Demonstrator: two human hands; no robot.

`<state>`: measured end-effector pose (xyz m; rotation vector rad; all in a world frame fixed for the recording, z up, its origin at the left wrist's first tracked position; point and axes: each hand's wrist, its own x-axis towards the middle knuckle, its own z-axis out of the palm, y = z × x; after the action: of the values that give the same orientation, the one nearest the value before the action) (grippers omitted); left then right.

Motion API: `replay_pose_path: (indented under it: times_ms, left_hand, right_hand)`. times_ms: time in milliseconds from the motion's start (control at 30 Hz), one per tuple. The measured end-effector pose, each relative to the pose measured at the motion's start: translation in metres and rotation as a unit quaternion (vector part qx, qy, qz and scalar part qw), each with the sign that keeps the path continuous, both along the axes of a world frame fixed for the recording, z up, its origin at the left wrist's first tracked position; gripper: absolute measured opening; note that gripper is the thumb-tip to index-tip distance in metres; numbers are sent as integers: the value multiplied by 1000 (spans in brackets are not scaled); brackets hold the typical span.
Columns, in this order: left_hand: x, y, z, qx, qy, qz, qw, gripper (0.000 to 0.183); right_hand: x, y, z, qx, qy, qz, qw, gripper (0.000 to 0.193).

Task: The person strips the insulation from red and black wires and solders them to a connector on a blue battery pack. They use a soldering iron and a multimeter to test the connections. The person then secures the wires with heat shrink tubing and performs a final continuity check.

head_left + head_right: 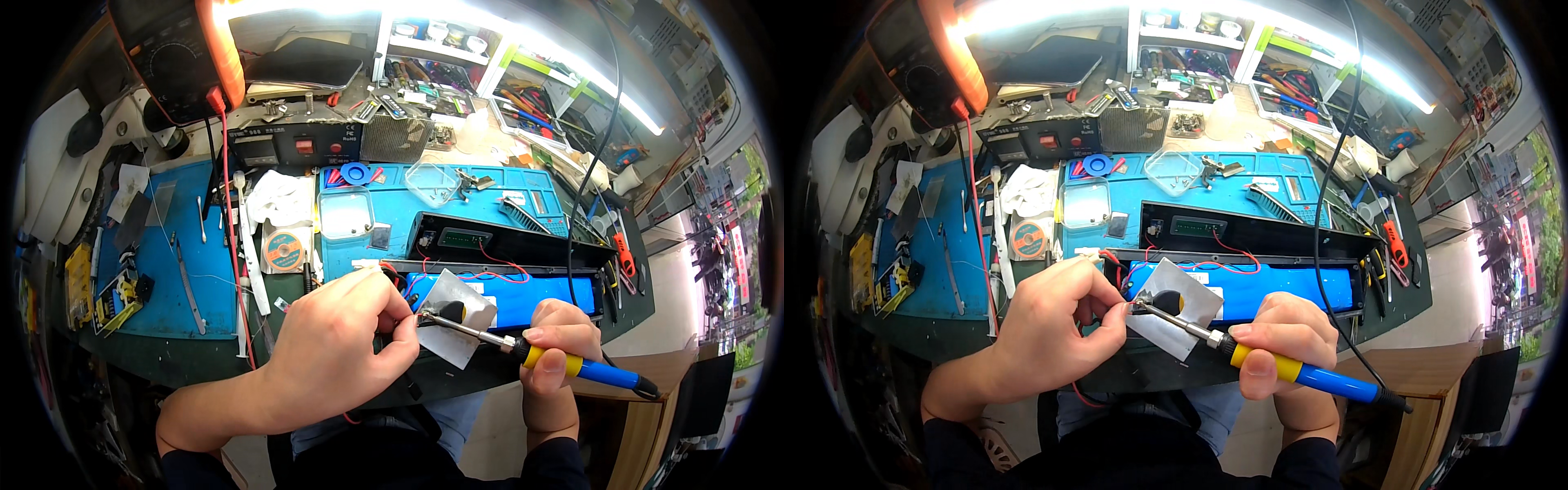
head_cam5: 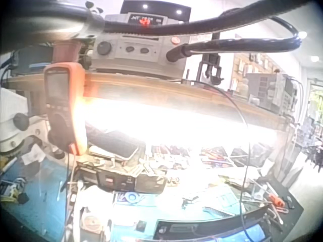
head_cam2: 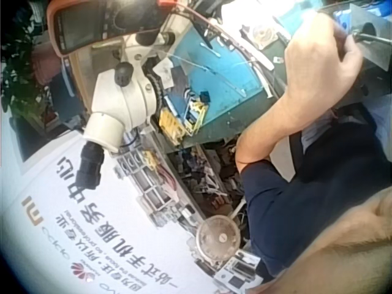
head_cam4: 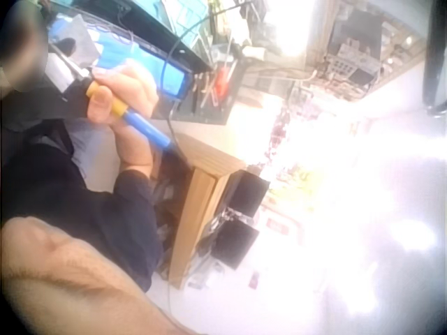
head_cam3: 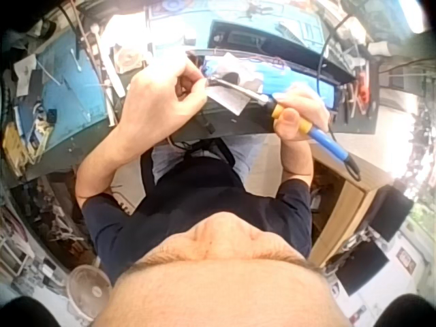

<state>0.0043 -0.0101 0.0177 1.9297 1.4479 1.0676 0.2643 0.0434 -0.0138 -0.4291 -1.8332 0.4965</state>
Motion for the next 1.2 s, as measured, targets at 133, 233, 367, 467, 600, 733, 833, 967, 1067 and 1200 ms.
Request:
replay_pose_path:
  times_ms: [133,233,367,467,600,733,833,967,1067,1200]
  left_hand:
    - [-1,0,1,-1,-3,-4,1000,16]
    - [-1,0,0,1,-3,-2,1000,17]
    - [0,0,-4,4,-18,2,1000,14]
    - [0,0,-4,3,-16,2,1000,14]
    - [-1,0,-2,5,-6,-1,1000,14]
    - [0,0,-2,5,3,-1,1000,14]
    - [0,0,-1,5,0,0,1000,14]
    - [0,0,1,-1,16,2,1000,16]
    - [0,0,-1,5,15,0,1000,15]
    - [-1,-1,-2,12,16,-6,1000,13]
  right_hand:
    - [-1,-1,3,-9,-1,-9,1000,19]
    - [-1,-1,1,-13,5,-9,1000,17]
    - [-1,-1,1,-11,2,-5,1000,15]
    - [-1,-1,1,-13,1,-7,1000,13]
    - [-1,-1,3,-18,5,-16,1000,12]
    - [0,-1,1,-33,11,-12,999,12]
    - [0,-1,1,-29,4,-13,999,12]
    - [-1,-2,3,-26,1,-13,1000,12]
    - [-1,0,3,-25,-1,-6,1000,12]
    - [-1,0,5,-24,-4,0,1000,10]
